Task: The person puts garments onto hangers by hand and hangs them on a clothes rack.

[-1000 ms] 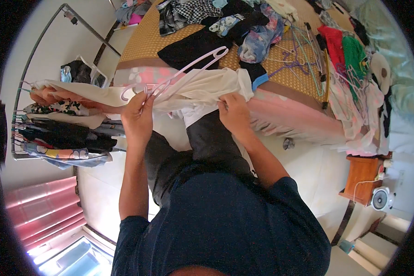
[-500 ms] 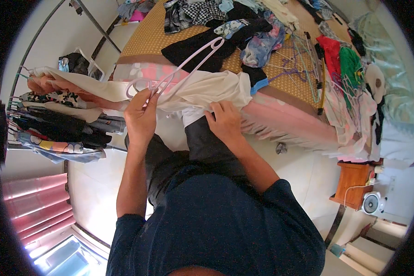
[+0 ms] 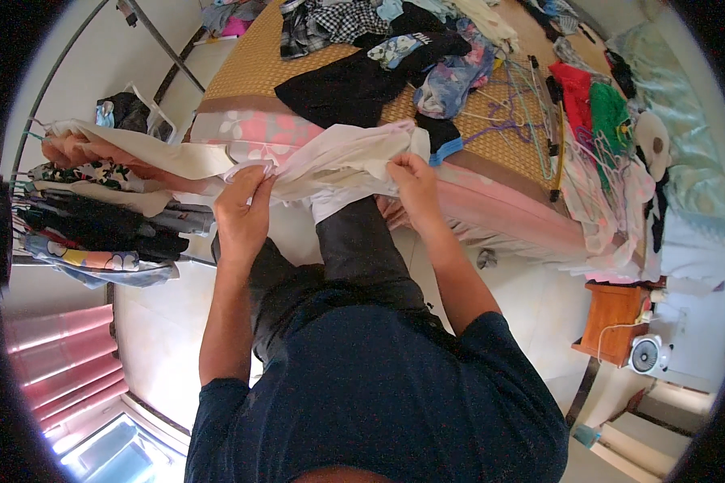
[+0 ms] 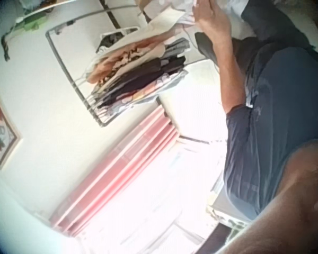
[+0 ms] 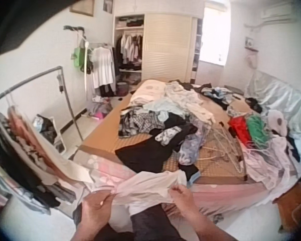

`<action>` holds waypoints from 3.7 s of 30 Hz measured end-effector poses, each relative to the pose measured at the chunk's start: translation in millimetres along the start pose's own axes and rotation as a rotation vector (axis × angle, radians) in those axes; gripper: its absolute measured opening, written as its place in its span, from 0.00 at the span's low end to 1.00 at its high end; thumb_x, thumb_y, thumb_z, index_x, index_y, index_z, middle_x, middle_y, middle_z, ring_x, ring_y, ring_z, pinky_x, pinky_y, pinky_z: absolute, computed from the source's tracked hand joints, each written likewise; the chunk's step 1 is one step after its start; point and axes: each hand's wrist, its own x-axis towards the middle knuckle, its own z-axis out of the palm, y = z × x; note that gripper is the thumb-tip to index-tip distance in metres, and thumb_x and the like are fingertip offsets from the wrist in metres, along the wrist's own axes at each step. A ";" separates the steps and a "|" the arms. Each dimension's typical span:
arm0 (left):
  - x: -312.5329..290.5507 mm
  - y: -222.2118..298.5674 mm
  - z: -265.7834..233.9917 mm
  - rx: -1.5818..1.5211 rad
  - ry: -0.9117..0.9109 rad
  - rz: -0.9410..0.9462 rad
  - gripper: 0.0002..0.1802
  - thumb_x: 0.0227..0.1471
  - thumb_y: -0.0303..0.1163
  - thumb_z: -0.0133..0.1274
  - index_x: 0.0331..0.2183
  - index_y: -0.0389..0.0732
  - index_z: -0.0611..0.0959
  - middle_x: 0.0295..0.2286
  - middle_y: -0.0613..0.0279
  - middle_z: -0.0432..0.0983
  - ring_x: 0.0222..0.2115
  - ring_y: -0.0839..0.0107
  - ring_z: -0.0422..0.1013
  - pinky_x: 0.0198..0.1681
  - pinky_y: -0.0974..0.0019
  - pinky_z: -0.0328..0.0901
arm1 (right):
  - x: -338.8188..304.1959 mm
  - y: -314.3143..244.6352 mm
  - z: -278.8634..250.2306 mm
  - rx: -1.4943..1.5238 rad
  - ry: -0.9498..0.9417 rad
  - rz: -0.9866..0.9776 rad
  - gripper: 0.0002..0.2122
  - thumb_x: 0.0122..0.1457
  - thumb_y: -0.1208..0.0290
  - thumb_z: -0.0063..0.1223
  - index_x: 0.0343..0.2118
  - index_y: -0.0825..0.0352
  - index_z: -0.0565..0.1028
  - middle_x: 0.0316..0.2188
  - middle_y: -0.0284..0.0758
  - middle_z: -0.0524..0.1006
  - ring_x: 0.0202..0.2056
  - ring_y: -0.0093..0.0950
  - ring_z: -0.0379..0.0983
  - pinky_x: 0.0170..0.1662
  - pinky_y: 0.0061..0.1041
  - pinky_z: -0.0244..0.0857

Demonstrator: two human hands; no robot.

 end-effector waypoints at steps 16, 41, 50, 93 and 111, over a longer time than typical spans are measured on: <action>-0.8 5.4 -6.4 0.146 -0.095 0.179 0.14 0.47 0.14 0.60 0.38 0.36 0.87 0.44 0.53 0.83 0.44 0.52 0.79 0.47 0.57 0.74 | 7.3 -109.3 -8.1 -0.163 0.024 -0.363 0.10 0.60 0.77 0.66 0.43 0.71 0.81 0.33 0.32 0.83 0.34 0.17 0.78 0.38 0.19 0.72; 83.0 24.8 -73.2 -0.253 0.004 0.021 0.09 0.59 0.17 0.59 0.43 0.28 0.85 0.42 0.53 0.84 0.42 0.69 0.78 0.48 0.68 0.71 | -12.1 -230.0 37.2 -0.177 -0.247 -0.744 0.11 0.63 0.74 0.63 0.47 0.72 0.81 0.43 0.32 0.83 0.42 0.20 0.78 0.49 0.22 0.71; 134.3 60.1 -149.0 -0.106 0.107 -0.183 0.12 0.61 0.24 0.61 0.46 0.32 0.88 0.34 0.65 0.85 0.35 0.79 0.77 0.42 0.75 0.70 | -9.2 -218.7 57.0 -0.068 -0.371 -0.632 0.13 0.59 0.77 0.68 0.46 0.68 0.79 0.35 0.30 0.80 0.36 0.15 0.76 0.42 0.18 0.71; 64.0 22.6 -193.0 -0.036 0.022 -0.186 0.09 0.60 0.21 0.59 0.42 0.28 0.86 0.31 0.61 0.84 0.32 0.79 0.75 0.40 0.73 0.70 | -0.1 -230.7 128.0 0.164 -0.817 -0.413 0.25 0.61 0.77 0.65 0.61 0.71 0.73 0.54 0.34 0.80 0.53 0.22 0.76 0.57 0.26 0.69; 55.9 22.7 -167.0 0.171 0.236 -0.127 0.10 0.60 0.26 0.61 0.42 0.31 0.86 0.28 0.44 0.81 0.25 0.61 0.78 0.34 0.66 0.70 | -1.9 -220.4 117.6 0.165 -0.825 -0.322 0.26 0.65 0.72 0.60 0.64 0.71 0.69 0.58 0.36 0.77 0.57 0.27 0.74 0.61 0.32 0.68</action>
